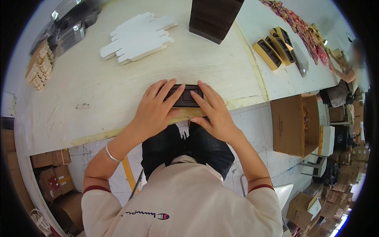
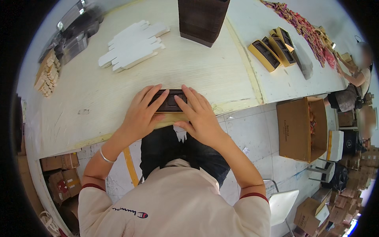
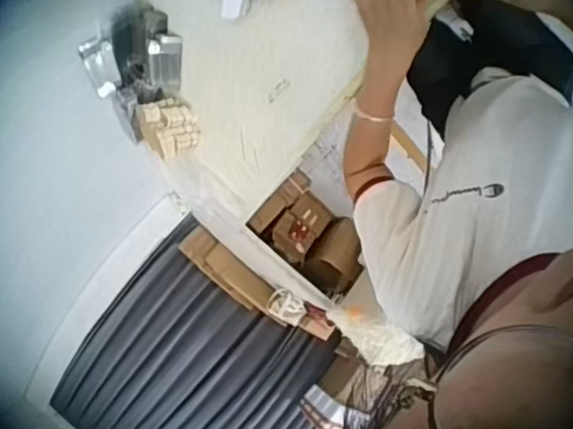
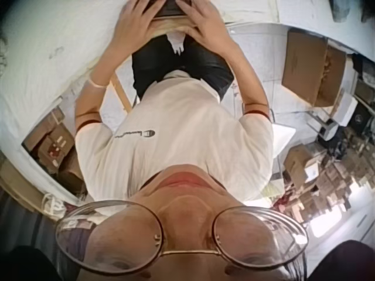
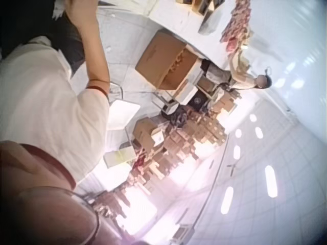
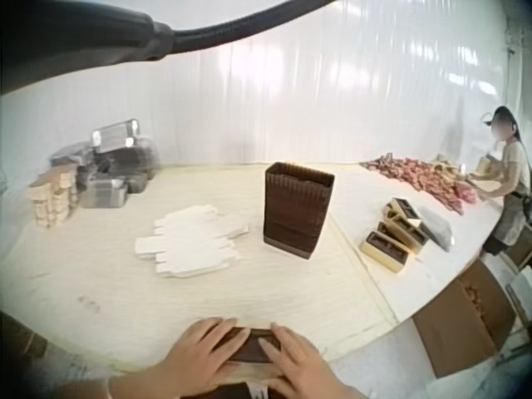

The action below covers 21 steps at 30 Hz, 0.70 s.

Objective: The person folds white cardboard pieces into rectangular box shapes and inserts them into dark brown outer boxes. The person repeats this process multiple times, stacking the completed boxes on the table.

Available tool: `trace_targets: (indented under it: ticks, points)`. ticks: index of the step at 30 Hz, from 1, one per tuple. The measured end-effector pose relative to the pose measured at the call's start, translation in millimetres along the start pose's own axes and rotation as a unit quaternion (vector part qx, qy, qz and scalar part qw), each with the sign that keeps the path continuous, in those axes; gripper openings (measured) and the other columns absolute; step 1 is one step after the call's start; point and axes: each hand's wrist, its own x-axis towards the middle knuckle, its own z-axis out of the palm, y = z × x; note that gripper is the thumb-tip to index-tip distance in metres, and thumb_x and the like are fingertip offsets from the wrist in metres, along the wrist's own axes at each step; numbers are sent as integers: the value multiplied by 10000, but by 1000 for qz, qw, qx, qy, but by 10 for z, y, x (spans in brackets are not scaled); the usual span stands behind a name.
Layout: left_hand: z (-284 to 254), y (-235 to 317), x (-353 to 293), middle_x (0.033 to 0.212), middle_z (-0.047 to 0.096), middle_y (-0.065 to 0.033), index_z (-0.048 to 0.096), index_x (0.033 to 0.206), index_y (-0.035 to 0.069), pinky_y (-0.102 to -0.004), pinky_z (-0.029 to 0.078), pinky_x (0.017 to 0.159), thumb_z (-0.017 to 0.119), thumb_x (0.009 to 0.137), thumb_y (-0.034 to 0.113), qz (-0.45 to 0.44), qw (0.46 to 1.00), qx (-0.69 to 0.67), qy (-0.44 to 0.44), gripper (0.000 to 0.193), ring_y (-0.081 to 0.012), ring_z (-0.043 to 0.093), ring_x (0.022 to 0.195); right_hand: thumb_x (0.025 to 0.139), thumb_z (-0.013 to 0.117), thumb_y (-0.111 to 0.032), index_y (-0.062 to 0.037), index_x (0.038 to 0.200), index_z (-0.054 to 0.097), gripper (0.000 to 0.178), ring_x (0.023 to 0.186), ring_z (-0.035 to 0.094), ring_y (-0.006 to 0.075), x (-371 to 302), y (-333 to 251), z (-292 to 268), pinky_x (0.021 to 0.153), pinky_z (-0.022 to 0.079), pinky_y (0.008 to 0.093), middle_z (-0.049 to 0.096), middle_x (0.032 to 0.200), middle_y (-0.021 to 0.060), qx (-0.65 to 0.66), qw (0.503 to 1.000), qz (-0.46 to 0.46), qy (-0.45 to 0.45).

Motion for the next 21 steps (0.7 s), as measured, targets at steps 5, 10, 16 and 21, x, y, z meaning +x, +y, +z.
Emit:
trace_targets:
  ticks: [5, 10, 16, 21]
  points:
    - [-286, 116, -31, 1359, 467, -152, 499, 1343, 84, -502, 351, 1031, 701, 794, 439, 5, 986, -80, 148, 684, -378, 432, 1236, 770, 716, -120, -83, 1222, 614, 465, 1266, 440, 404, -55, 200, -148, 1031, 388, 441, 418, 1407, 223, 32, 999, -8, 19]
    - [-1076, 349, -431, 1054, 633, -157, 669, 981, 34, -409, 450, 804, 631, 857, 527, 187, 762, -593, 183, 510, -320, 578, 909, 856, 645, -36, -43, 1172, 648, 316, 1210, 507, 295, -273, 993, -1056, 1004, 426, 380, 499, 1313, 162, -31, 974, 143, 173]
    - [-1723, 614, -403, 862, 646, 5, 617, 709, 142, -279, 429, 689, 471, 983, 430, 361, 612, -702, 41, 424, -146, 546, 798, 809, 694, -30, -71, 1298, 552, 510, 1311, 401, 375, 84, 1479, -1288, 1068, 356, 420, 373, 1456, 197, -307, 935, 93, 152]
    - [-1907, 678, -672, 827, 625, 52, 581, 667, 161, -258, 418, 603, 444, 1007, 362, 298, 608, -736, -10, 418, -115, 547, 711, 785, 711, -81, -53, 1281, 548, 523, 1295, 427, 364, 1064, 712, -152, 1071, 361, 429, 452, 1405, 188, -126, 986, -100, 45]
